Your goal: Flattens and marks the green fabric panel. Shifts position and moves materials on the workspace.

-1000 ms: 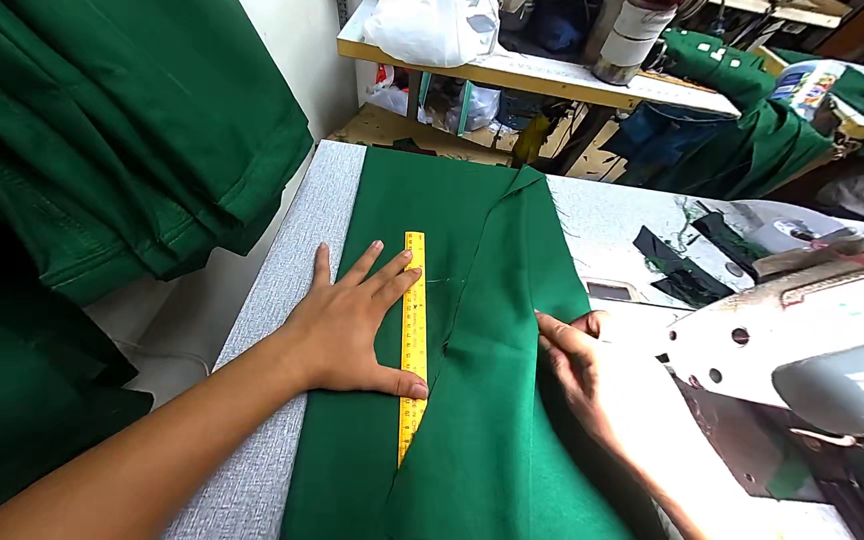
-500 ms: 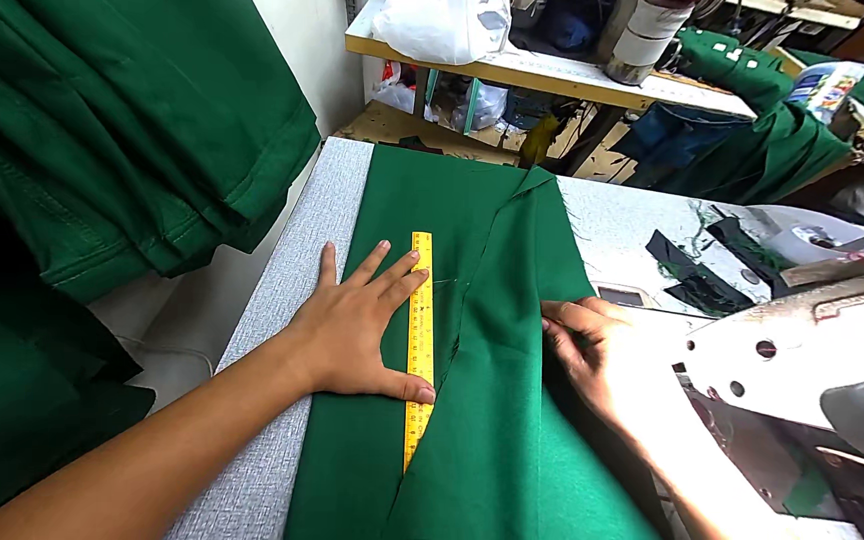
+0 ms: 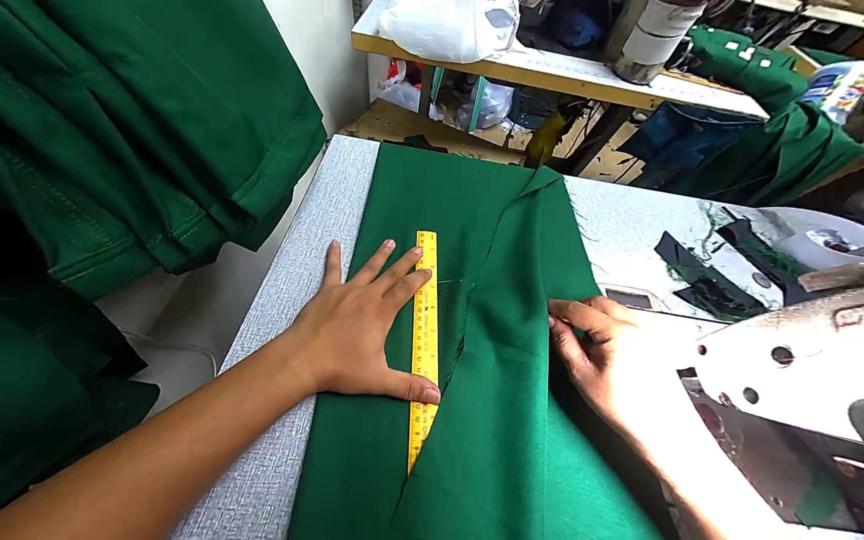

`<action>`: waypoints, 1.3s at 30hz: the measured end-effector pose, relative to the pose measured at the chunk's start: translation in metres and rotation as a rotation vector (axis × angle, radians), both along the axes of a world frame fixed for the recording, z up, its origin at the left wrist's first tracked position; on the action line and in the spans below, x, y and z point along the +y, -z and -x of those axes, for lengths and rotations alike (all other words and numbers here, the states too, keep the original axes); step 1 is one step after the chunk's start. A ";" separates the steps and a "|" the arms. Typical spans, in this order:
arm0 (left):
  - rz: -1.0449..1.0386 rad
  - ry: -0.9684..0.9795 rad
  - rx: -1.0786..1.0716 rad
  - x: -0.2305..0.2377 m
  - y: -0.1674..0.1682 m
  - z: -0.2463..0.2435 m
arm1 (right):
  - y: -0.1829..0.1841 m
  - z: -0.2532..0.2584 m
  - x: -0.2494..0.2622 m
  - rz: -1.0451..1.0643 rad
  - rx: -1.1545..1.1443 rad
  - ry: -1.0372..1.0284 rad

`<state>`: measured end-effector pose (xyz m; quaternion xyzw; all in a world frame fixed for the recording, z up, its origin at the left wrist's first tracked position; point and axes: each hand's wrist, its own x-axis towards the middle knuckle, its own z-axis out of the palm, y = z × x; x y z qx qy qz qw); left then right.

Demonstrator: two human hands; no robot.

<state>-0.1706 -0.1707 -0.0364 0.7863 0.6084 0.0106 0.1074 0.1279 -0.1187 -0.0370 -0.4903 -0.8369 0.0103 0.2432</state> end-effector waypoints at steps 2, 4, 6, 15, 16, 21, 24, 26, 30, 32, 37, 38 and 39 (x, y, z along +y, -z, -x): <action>0.005 -0.003 -0.005 0.000 0.000 0.000 | 0.000 0.000 0.000 -0.004 0.005 0.000; -0.006 -0.002 -0.012 0.000 0.000 0.000 | 0.001 0.000 0.001 -0.001 0.009 0.001; -0.008 0.000 -0.013 -0.001 0.001 0.000 | 0.002 0.000 0.001 0.020 0.013 0.001; -0.018 -0.004 -0.010 -0.001 0.001 0.001 | 0.017 -0.006 0.002 0.057 0.055 -0.019; -0.017 -0.002 -0.012 -0.001 0.001 0.001 | 0.018 -0.007 0.002 0.053 0.058 -0.024; -0.002 0.012 0.006 0.000 0.000 0.001 | 0.023 -0.011 0.001 0.005 0.070 -0.039; 0.001 0.006 0.011 0.000 0.000 0.000 | 0.026 -0.011 0.000 -0.022 0.077 -0.043; 0.011 0.004 0.013 0.000 0.000 0.000 | 0.026 -0.011 0.000 -0.023 0.074 -0.038; 0.006 0.004 0.010 0.000 0.000 0.001 | 0.027 -0.011 0.000 -0.025 0.082 -0.041; 0.002 0.007 0.014 -0.001 0.000 0.001 | 0.028 -0.011 0.000 -0.021 0.086 -0.042; 0.030 0.009 0.029 0.001 -0.001 0.000 | 0.021 -0.010 0.002 0.026 0.070 -0.045; 0.029 0.008 0.026 0.001 -0.001 0.000 | 0.020 -0.009 0.003 0.032 0.065 -0.044; 0.024 0.006 0.020 0.000 0.000 0.000 | 0.020 -0.008 0.003 0.032 0.062 -0.043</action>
